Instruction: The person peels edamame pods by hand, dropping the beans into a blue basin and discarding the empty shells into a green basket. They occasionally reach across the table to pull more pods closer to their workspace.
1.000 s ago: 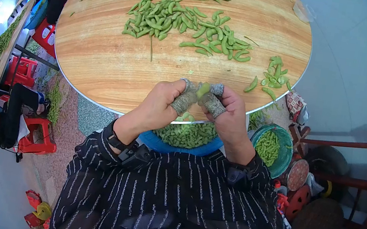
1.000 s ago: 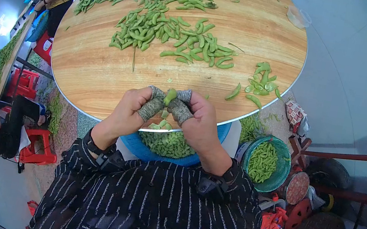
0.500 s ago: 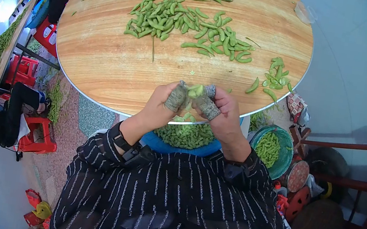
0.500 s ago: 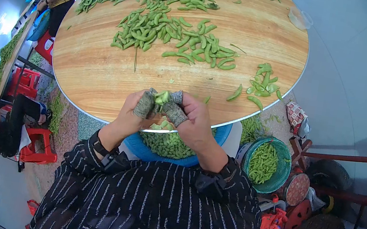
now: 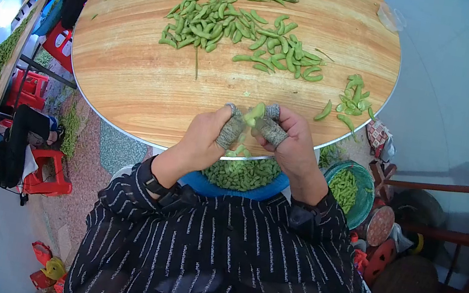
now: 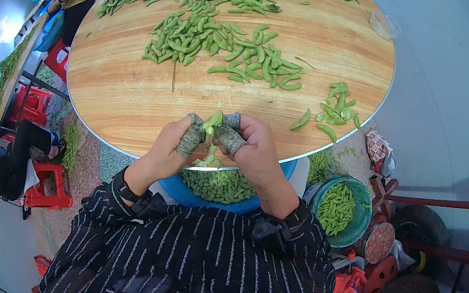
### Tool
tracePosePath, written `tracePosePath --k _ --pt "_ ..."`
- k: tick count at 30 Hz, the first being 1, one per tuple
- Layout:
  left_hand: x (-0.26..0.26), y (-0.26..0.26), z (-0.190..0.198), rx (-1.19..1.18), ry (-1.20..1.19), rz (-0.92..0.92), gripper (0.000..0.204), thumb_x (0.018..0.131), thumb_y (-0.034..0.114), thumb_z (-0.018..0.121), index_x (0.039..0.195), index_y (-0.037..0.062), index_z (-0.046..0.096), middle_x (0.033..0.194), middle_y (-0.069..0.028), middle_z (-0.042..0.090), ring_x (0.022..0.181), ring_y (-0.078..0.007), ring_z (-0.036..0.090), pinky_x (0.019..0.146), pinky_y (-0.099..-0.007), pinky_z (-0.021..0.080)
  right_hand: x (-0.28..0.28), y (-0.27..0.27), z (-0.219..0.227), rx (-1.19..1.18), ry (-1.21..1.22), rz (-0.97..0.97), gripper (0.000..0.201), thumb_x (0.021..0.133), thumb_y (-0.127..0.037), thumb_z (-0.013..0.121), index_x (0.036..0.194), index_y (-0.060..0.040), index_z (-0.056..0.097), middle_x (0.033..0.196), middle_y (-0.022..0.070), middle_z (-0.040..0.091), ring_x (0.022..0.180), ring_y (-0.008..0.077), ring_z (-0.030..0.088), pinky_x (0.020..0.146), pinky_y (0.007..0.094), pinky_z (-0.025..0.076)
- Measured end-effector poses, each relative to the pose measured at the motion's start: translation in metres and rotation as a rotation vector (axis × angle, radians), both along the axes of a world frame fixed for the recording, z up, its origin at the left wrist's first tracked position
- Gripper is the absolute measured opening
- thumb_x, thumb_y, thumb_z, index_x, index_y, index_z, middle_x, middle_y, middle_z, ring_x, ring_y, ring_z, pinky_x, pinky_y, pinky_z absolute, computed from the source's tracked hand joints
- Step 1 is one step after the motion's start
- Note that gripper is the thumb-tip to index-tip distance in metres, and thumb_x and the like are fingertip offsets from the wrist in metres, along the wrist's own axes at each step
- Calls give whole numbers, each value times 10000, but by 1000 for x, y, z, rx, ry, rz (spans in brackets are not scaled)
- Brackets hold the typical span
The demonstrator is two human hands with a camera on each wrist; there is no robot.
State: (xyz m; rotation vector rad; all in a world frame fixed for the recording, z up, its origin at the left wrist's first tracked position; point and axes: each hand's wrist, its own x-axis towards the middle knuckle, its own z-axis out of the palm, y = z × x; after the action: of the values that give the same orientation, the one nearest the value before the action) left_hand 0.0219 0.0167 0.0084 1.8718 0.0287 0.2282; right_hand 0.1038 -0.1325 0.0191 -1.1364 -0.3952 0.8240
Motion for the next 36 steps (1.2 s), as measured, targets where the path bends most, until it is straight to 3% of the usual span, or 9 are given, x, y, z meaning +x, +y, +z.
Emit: tracePosePath --k 5,7,10,12,17,19,24,31,36 --pt "0 2 -2 510 -277 78 286 878 292 421 828 20 496 571 14 459 494 -91 435 457 -215 358 -7 7 -6 32 52 60 99 785 -35 541 883 -28 551 743 -32 544 626 27 460 539 173 370" --pt "-6 3 1 -240 210 44 289 877 299 429 838 25 512 575 2 457 474 -79 402 423 -201 312 -10 13 -7 13 -90 26 104 784 -34 540 887 -17 544 751 -36 540 632 39 469 542 187 382" --pt "2 2 -1 -840 291 110 308 877 326 431 831 33 517 568 -1 429 453 -70 349 401 -187 256 -8 18 -13 61 -392 -44 106 755 -15 535 857 9 523 754 26 558 614 139 504 549 260 405" --pt "4 8 -6 -894 331 80 320 878 337 425 834 33 518 572 2 416 454 -65 332 402 -182 246 1 16 -18 -137 -1213 -123 105 713 8 505 816 26 495 749 126 540 613 261 502 568 333 404" --pt "5 6 -10 -1030 346 104 280 873 310 451 854 36 507 589 12 402 467 -46 324 405 -174 232 -3 16 -8 -308 -904 -93 70 698 10 477 767 24 483 667 170 491 594 293 484 549 337 384" --pt "2 6 -11 -548 265 11 205 859 246 493 899 45 496 607 29 403 473 -33 324 409 -171 228 -1 15 -8 -359 -728 -10 56 707 8 470 759 24 483 628 143 485 583 259 493 536 322 380" --pt "2 13 -8 -660 266 -51 139 838 198 529 887 73 495 657 14 462 503 -30 374 434 -163 284 7 14 -6 -109 -175 212 63 735 2 484 781 6 526 644 -18 494 610 61 441 521 225 358" --pt "-6 23 4 -186 295 -105 190 764 74 590 924 24 500 603 26 441 590 -67 440 540 -189 346 13 11 -21 -128 -344 152 65 784 -75 538 808 -15 535 668 -52 503 570 42 427 503 203 342" --pt "-1 27 15 49 141 -84 206 748 68 589 933 17 515 661 -9 501 601 -91 445 581 -219 374 12 7 4 -554 -814 151 101 680 -67 504 755 1 494 649 183 517 599 316 510 546 372 386"
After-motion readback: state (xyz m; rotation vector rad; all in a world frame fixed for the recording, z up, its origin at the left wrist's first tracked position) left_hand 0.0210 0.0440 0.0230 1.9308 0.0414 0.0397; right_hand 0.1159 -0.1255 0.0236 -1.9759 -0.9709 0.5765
